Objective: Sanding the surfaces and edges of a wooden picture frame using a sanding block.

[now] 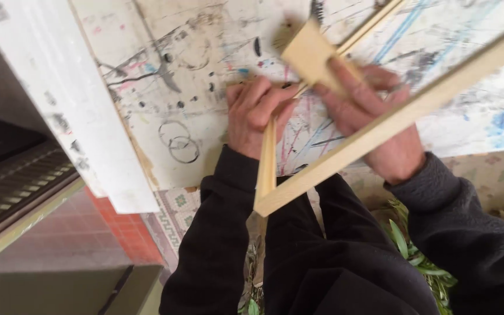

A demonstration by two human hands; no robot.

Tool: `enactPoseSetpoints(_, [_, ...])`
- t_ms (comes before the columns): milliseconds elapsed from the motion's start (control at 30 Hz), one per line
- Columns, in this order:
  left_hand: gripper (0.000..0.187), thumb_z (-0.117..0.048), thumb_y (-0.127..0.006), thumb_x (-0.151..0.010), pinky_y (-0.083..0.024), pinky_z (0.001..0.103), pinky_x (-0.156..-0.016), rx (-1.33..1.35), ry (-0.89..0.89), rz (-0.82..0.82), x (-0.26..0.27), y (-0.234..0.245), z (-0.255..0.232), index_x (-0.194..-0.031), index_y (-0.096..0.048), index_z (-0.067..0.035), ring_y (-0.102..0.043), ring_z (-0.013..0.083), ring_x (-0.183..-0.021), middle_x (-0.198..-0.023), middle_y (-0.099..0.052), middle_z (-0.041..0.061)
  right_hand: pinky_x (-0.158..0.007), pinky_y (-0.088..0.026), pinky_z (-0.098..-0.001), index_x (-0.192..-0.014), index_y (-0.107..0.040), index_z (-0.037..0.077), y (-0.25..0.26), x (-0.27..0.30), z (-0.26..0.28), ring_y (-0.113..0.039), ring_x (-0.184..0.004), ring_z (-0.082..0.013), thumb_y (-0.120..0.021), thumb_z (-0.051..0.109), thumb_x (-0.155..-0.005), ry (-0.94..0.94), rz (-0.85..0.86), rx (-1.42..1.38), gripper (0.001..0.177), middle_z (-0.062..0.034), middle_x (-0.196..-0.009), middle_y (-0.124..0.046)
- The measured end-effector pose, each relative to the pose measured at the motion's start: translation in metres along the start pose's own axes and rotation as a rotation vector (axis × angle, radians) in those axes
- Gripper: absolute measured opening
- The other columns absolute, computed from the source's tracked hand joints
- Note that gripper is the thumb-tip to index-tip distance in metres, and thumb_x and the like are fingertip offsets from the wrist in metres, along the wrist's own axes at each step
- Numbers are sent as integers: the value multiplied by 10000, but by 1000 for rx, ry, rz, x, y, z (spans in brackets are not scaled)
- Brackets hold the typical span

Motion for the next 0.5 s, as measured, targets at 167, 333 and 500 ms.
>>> enactPoseSetpoints(167, [299,-129,-869,-851,-383,374,-887,-34,-9,13,11,-6,12,-1118,-735,-146,-592,163,-900,-929,-609,-38,-1050,-529,-416,-1256,-751,103,44,14,18,-686,-1242,-239,-802,55,-1015,676,-650,327,251,-105,-1452,-646])
enactPoseSetpoints(333, [304,-116,-860,-857,-388,389,-901,-7,7,40,-3,0,2,-1130,-728,-138,-601,191,-942,-950,-575,11,-825,-509,-370,-1217,-767,97,33,18,33,-625,-1053,-201,-737,33,-994,639,-484,-34,233,-202,-1384,-643])
enactPoseSetpoints(500, [306,-103,-839,-848,-391,388,-941,-4,-2,18,3,8,-3,-1122,-710,-149,-627,193,-1015,-985,-589,-24,-459,-403,-280,-1207,-742,65,21,3,7,-428,-623,-192,-709,7,-1023,-128,-203,-1324,196,-361,-1126,-633])
Point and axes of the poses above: each hand's wrist, its own x-axis away from the middle knuckle, its own y-axis out of the back of the hand, z = x × y, the point moved 5 cm from there along -x, towards the middle knuckle
